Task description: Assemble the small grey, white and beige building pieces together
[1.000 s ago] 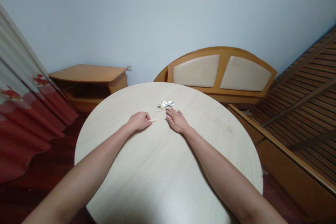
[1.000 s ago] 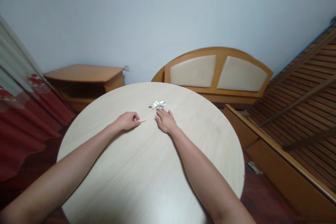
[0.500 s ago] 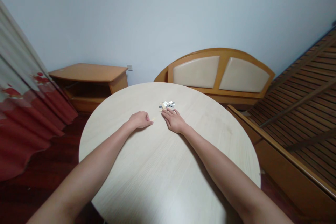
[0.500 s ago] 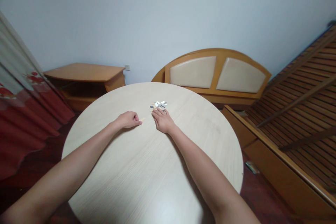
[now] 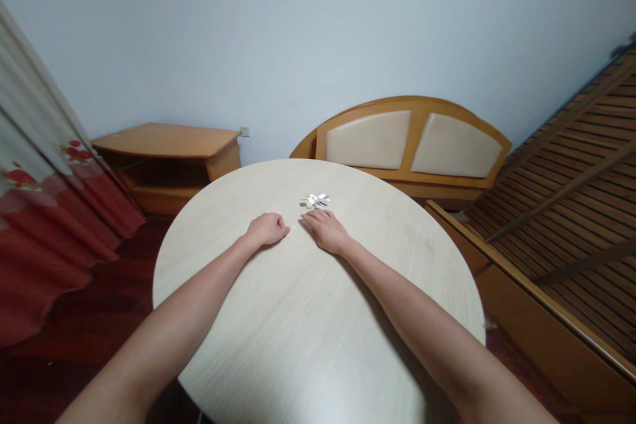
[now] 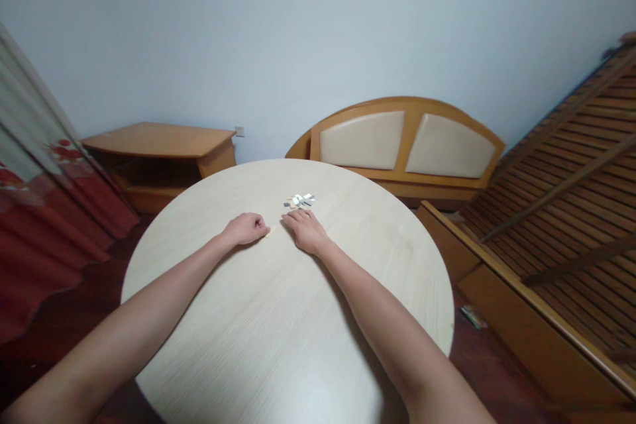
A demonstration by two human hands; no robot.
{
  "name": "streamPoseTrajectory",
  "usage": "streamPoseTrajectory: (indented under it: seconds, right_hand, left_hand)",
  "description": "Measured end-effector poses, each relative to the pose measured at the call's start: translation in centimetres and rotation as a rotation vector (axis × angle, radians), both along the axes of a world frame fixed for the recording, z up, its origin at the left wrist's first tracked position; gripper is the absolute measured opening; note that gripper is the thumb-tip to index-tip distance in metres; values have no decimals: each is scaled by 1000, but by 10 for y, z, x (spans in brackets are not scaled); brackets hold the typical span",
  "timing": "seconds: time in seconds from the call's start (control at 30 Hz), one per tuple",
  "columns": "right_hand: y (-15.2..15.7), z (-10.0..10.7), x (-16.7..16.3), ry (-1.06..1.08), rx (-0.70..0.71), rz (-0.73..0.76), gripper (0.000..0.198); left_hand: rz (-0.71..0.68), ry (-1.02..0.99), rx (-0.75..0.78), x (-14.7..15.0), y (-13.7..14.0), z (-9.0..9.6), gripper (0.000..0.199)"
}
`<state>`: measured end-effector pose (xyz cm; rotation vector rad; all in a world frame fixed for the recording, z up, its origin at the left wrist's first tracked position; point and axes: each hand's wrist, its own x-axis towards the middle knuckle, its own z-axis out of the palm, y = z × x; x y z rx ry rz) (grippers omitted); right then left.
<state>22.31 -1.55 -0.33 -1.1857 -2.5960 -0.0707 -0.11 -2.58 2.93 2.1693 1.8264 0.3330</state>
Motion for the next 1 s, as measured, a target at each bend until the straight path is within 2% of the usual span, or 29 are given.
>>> streamPoseTrajectory:
  seconds: [0.1,0.27,0.37,0.47,0.53,0.63,0.8,1.0]
  right_hand:
    - [-1,1,-2,-29,-4,-53,52]
    - [-13,8,-4,-46,-2,-154,36]
    - [-24,5,4,16,-29,-285,29]
    - [-30,-1,16,132,-74,-375,20]
    - [-29,-4,20,191,-78,-356,14]
    - [-26,-7,19,270,-66,-267,12]
    - [-21,-12,9,424,-34,-65,15]
    - [-20,-18,9,637,-5,-2,17]
  left_hand:
    - [-4,10,12,4,-1,-1,23]
    - [18,21,-5,8,-2,-1,23]
    - [28,1,-19,8,-2,0,23]
    - [24,-53,37,8,-3,-1,24]
    - [-36,-110,118,8,-4,-3,26]
    - [-213,-216,243,12,-6,-7,24]
    - [-443,-279,347,24,-6,-19,20]
    - [-448,-297,458,27,-3,-25,15]
